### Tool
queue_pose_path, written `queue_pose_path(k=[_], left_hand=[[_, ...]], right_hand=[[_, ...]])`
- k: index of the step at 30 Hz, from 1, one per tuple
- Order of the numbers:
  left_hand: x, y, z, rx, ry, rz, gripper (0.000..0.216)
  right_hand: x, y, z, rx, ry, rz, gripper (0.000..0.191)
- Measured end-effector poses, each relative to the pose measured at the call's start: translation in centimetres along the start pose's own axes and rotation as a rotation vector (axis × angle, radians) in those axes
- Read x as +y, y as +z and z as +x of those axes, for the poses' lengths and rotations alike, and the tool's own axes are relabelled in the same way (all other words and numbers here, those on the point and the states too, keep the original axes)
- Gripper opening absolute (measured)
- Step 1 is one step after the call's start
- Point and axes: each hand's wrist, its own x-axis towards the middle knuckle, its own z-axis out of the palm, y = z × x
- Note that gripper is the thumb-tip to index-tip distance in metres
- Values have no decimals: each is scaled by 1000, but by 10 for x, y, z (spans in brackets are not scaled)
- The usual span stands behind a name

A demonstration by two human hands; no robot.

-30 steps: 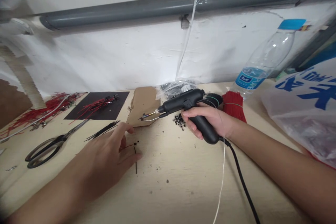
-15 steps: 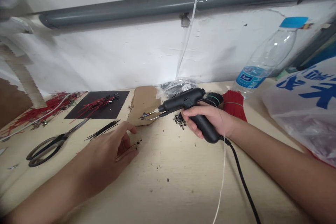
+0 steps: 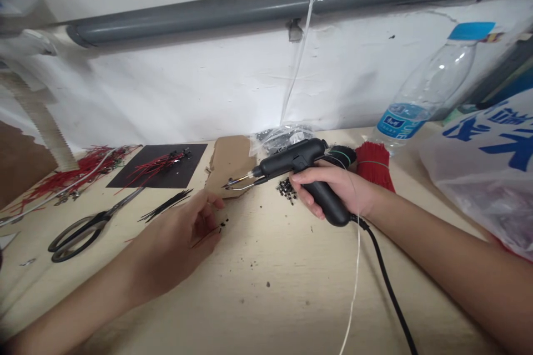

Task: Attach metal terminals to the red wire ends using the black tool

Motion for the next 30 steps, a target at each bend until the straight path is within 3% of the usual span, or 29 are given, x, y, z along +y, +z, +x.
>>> queue_pose_path(k=[12, 30], left_hand=[[-13, 9, 6, -14, 0, -188, 32], [-8, 5, 6, -40, -27, -177, 31]], right_hand=[[1, -2, 0, -7, -4, -7, 25], [2, -1, 0, -9, -1, -25, 26]])
